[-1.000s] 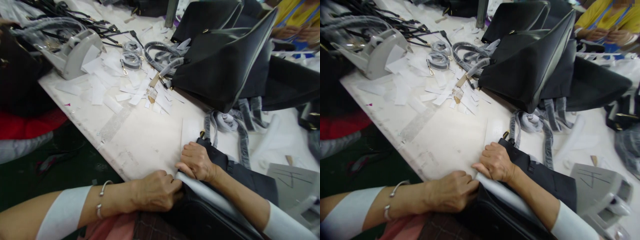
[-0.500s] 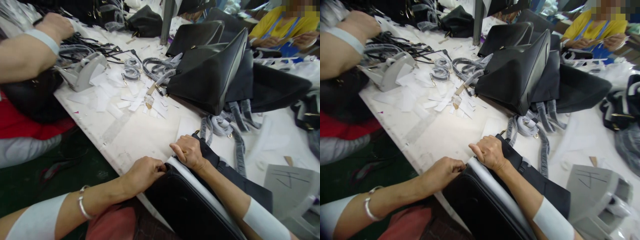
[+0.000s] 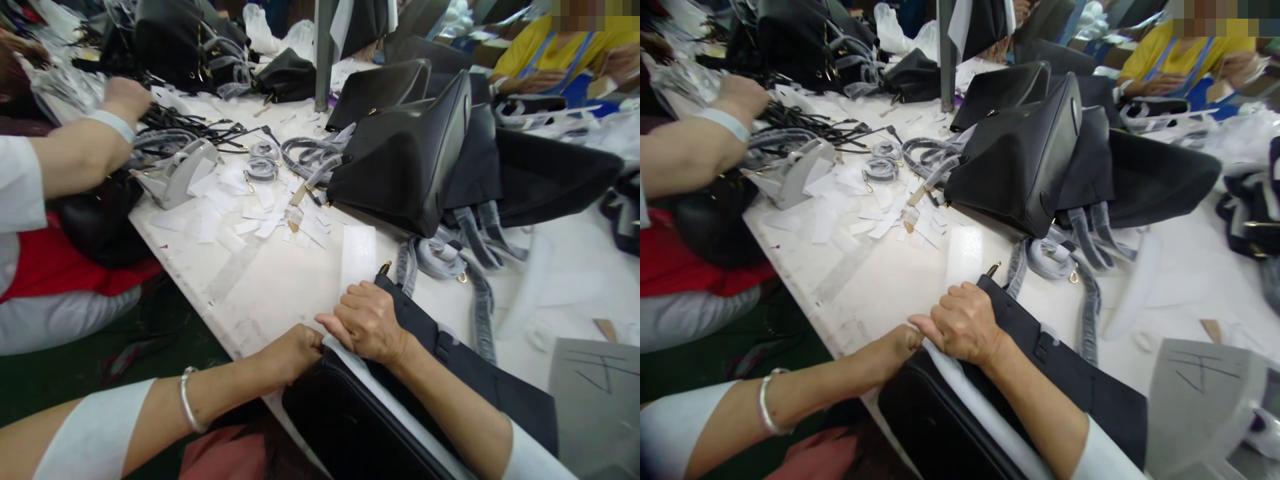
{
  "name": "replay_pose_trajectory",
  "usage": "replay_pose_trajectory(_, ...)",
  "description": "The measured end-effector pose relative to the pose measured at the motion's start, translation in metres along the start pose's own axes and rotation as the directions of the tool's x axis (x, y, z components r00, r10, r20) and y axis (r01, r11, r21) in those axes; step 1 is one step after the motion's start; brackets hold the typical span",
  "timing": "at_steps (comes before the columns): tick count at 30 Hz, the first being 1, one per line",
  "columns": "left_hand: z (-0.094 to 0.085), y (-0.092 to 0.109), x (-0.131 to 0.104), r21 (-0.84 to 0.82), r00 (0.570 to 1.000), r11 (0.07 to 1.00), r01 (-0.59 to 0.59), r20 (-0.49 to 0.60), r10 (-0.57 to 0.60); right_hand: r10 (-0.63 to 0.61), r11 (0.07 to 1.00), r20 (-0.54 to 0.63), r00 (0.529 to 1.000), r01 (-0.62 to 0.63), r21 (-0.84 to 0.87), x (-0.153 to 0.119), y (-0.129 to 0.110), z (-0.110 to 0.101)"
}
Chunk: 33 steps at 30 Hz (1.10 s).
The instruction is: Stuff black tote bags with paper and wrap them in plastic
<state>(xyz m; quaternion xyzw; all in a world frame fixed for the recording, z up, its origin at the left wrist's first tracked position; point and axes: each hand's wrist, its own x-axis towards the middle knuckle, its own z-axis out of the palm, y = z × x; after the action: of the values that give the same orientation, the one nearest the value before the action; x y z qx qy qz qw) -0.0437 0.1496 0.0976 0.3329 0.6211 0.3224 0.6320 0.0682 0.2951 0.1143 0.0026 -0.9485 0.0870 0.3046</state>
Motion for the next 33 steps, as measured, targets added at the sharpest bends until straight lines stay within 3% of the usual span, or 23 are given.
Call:
replay_pose_trajectory(3,-0.001,0.000,0.002,0.094,0.999,0.995,-0.031,-0.002,0.032,0.015,1.000,-0.013,1.000,-0.015,0.023,0.002,-0.001,-0.001)
replay_pose_trajectory(11,0.005,0.000,0.007,0.160,0.999,0.986,-0.042,0.006,0.042,0.034,0.999,-0.002,0.999,-0.034,0.006,0.000,0.000,-0.001)
replay_pose_trajectory(14,-0.011,0.005,-0.011,0.383,1.000,0.924,-0.004,0.021,-0.005,0.034,0.999,0.042,0.999,-0.033,-0.038,-0.003,0.003,0.006)
replay_pose_trajectory(18,-0.034,0.011,-0.043,0.699,0.995,0.714,-0.040,0.095,-0.038,0.003,0.999,0.096,0.995,0.002,-0.044,-0.004,0.009,0.016)
replay_pose_trajectory(21,-0.040,0.010,-0.060,0.738,0.988,0.668,-0.095,0.154,-0.029,-0.002,1.000,0.100,0.995,0.005,-0.030,-0.003,0.012,0.020)
replay_pose_trajectory(24,-0.045,0.014,-0.065,0.697,0.977,0.715,-0.050,0.184,-0.111,0.062,0.998,0.056,0.997,-0.061,-0.019,-0.003,0.017,0.020)
replay_pose_trajectory(26,-0.053,0.022,-0.058,0.638,0.956,0.769,-0.038,0.246,-0.157,0.171,0.985,-0.002,0.985,-0.171,-0.006,-0.004,0.022,0.019)
replay_pose_trajectory(28,-0.062,0.033,-0.042,0.559,0.959,0.827,-0.057,0.261,-0.110,0.246,0.969,-0.053,0.968,-0.245,0.023,-0.004,0.025,0.020)
replay_pose_trajectory(31,-0.066,0.043,-0.002,0.419,0.995,0.905,-0.067,0.095,0.029,0.241,0.970,-0.075,0.968,-0.238,0.049,-0.004,0.027,0.020)
replay_pose_trajectory(33,-0.058,0.042,0.026,0.351,0.995,0.931,-0.095,0.003,0.100,0.228,0.974,-0.067,0.971,-0.226,0.036,-0.004,0.027,0.019)
